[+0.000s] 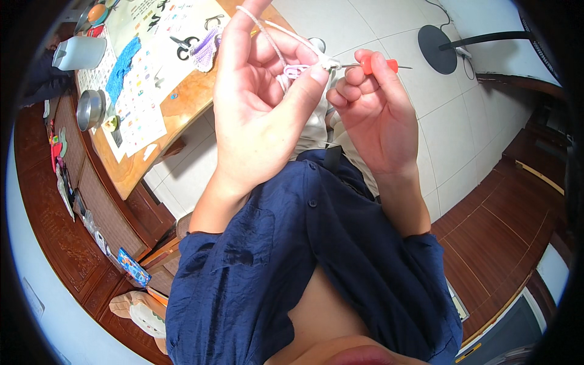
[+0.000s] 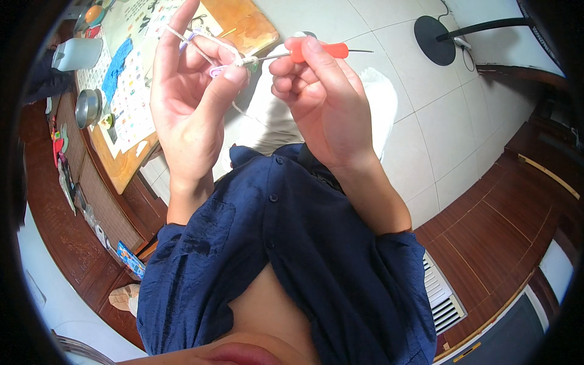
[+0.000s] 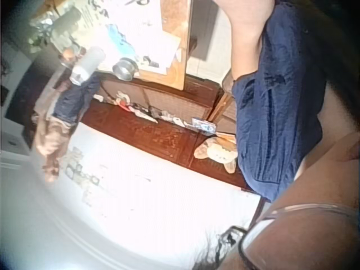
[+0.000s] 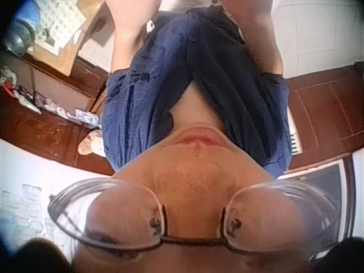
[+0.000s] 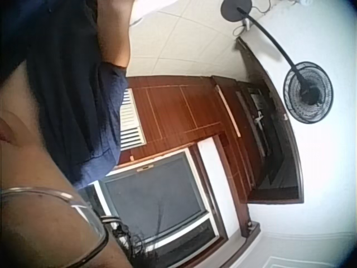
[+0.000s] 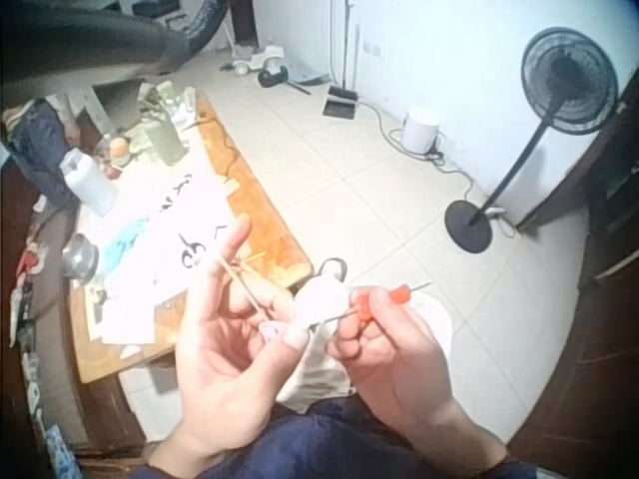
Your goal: The person is crocheting with white yarn, using a crochet hook to form loops and pull the yarn through. They also use a green stitch marker to mark a specific point in the crochet work.
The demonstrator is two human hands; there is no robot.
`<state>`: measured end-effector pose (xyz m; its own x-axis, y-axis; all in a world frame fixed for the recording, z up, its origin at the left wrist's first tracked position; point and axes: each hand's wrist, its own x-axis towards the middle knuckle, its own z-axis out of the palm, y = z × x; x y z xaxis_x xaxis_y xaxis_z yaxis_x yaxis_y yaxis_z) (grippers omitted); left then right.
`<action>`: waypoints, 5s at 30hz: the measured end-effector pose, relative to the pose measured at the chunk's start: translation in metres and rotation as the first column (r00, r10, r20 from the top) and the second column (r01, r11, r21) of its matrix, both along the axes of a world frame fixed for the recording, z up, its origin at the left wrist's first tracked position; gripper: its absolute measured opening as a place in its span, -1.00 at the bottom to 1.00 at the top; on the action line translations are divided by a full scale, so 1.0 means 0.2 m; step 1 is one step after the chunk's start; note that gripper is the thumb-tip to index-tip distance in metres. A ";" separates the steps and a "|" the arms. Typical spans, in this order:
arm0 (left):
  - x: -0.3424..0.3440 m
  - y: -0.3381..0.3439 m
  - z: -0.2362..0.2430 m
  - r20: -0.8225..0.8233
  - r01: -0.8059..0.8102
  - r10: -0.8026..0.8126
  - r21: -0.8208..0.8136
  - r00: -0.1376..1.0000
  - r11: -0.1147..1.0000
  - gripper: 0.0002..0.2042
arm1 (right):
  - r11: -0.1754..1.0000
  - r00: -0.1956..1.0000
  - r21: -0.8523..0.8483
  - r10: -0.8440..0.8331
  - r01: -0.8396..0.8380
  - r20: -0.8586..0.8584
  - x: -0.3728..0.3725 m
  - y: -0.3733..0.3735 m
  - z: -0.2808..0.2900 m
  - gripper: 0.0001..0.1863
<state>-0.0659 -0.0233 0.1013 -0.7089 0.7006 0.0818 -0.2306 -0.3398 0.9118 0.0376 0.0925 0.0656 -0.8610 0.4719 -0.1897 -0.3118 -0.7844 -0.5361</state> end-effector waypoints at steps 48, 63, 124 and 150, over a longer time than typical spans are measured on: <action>0.01 -0.01 -0.03 -0.111 -0.048 0.046 -0.016 0.993 0.999 -0.17 | 0.994 0.999 0.094 -0.048 0.047 0.016 0.00 0.00 0.01 -0.66; 0.00 -0.01 -0.05 -0.078 -0.055 0.055 -0.007 0.995 0.998 -0.22 | 0.994 0.997 0.087 -0.071 0.069 0.018 0.00 0.00 0.01 -0.65; 0.01 0.01 -0.01 -0.017 -0.039 0.038 -0.039 0.999 0.999 -0.23 | 0.968 0.975 0.220 -0.156 0.118 0.160 -0.02 -0.08 0.05 -0.59; 0.11 0.40 -0.09 0.194 0.365 -0.386 0.138 0.902 0.921 -0.22 | -0.386 0.702 0.887 -0.557 0.253 -0.443 0.21 0.23 -0.03 -0.63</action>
